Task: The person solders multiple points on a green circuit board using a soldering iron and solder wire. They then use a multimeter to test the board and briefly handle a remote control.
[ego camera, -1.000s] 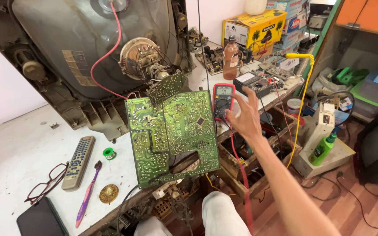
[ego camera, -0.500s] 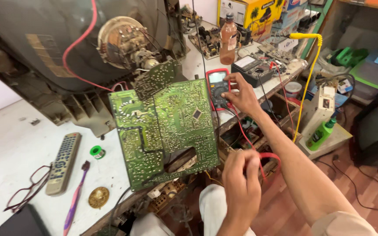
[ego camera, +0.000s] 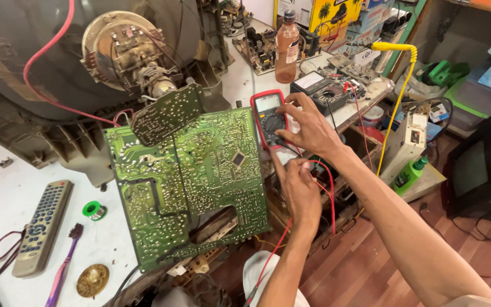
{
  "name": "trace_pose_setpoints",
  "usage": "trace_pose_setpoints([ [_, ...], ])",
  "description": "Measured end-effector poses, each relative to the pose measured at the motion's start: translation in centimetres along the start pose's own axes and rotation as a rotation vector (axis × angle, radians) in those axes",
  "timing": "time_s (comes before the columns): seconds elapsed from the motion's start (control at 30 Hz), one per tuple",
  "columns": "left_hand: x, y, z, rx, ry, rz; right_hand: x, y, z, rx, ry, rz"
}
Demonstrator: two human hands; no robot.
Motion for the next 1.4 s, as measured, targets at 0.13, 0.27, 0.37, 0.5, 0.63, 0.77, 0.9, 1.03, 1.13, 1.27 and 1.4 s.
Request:
trace_pose_setpoints([
  [0.13, 0.8, 1.5, 0.1, -0.11, 0.122, 0.203, -1.2, 0.3, 0.5, 0.03, 0.141, 0.295],
  [0.27, 1.7, 2.6, 0.2, -0.071, 0.078, 0.072, -1.5, 0.2, 2.6, -0.071, 0.041, 0.334],
  [0.37, 1.7, 2.6, 0.4, -0.04, 0.074, 0.02, -2.0, 0.0, 3.9, -0.155, 0.097, 0.389],
  [0.5, 1.6, 2.2, 0.0, -0.047, 0.068, 0.08, -2.0, -0.2, 5.3, -0.155, 0.147, 0.474],
  [0.63, 1.6, 2.4, 0.1, -0.017, 0.075, 0.063, -1.7, -0.2, 5.1, -0.181, 0.188, 0.565],
  [0.77, 1.8, 2.2, 0.1, -0.006, 0.072, 0.062, -1.1, -0.3, 5.2, -0.158, 0.155, 0.675],
  [0.9, 1.9, 2.3, 0.0, -0.022, 0.101, 0.122, -0.4, 0.0, 4.9, -0.161, 0.142, 0.617],
  [1.03, 1.8, 2.4, -0.1, -0.026, 0.139, 0.157, 0.6, 0.2, 4.0, -0.072, 0.125, 0.433],
  [1.13, 2.2, 2.5, 0.0, 0.027, 0.083, -0.015, 0.7, 0.2, 3.5, 0.112, 0.041, 0.449],
  [1.27, 1.9, 2.5, 0.1, 0.001, 0.106, 0.038, 0.7, 0.4, 3.1, 0.178, 0.005, 0.346],
  [1.4, 2.0, 2.5, 0.0, 0.002, 0.13, 0.046, 0.6, 0.3, 4.0, 0.296, -0.108, 0.385],
])
Point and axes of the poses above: each hand's wrist, its own y-axis towards the middle knuckle, its own z-axis out of the palm, x = y × z, the point moved 3 cm from there along y, towards the middle knuckle, and after that the axes turned 5 degrees about x, right-handed, at the moved point
